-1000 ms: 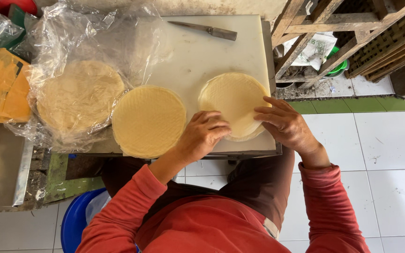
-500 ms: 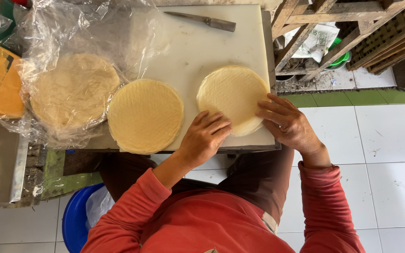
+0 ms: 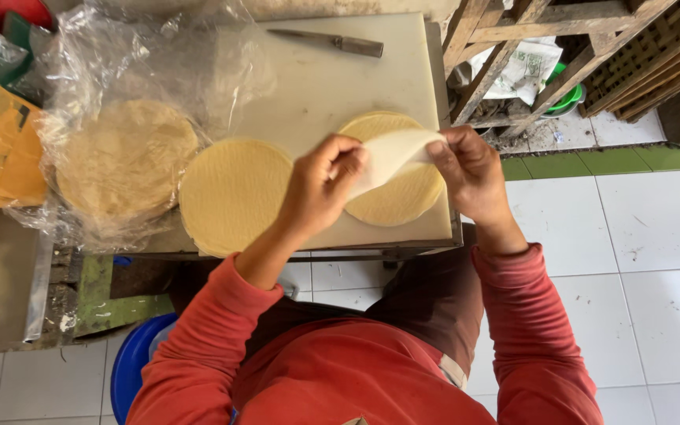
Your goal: The person separates thin, circular dough wrappers from a stack by hand and places them on a work surface.
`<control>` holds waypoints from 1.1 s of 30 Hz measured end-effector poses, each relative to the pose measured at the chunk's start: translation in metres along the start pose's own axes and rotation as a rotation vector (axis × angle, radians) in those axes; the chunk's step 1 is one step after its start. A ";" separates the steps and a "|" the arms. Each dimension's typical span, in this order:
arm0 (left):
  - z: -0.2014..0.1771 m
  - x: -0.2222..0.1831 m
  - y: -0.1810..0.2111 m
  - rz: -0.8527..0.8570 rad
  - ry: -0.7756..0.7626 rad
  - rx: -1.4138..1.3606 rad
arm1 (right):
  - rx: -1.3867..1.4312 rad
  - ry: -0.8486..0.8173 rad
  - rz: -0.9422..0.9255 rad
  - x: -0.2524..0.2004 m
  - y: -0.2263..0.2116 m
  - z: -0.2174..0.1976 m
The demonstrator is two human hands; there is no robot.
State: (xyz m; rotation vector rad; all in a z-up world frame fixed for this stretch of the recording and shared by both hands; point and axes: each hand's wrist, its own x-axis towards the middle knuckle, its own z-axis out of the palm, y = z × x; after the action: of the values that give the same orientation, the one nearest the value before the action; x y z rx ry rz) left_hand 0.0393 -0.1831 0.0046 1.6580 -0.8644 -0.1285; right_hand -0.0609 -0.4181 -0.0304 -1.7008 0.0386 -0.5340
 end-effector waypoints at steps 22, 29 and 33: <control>-0.050 0.044 0.036 0.110 0.097 0.061 | 0.129 -0.154 -0.032 0.058 -0.033 0.014; -0.031 0.033 0.018 0.479 0.150 0.393 | -0.201 -0.267 -0.503 0.072 -0.031 -0.024; -0.006 -0.003 -0.011 0.473 0.036 0.503 | -0.493 -0.334 -0.680 0.042 -0.015 -0.025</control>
State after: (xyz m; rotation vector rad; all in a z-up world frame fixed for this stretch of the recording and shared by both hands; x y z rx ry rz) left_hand 0.0452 -0.1765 -0.0050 1.8497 -1.3098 0.4790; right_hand -0.0362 -0.4515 -0.0004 -2.2675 -0.7234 -0.7702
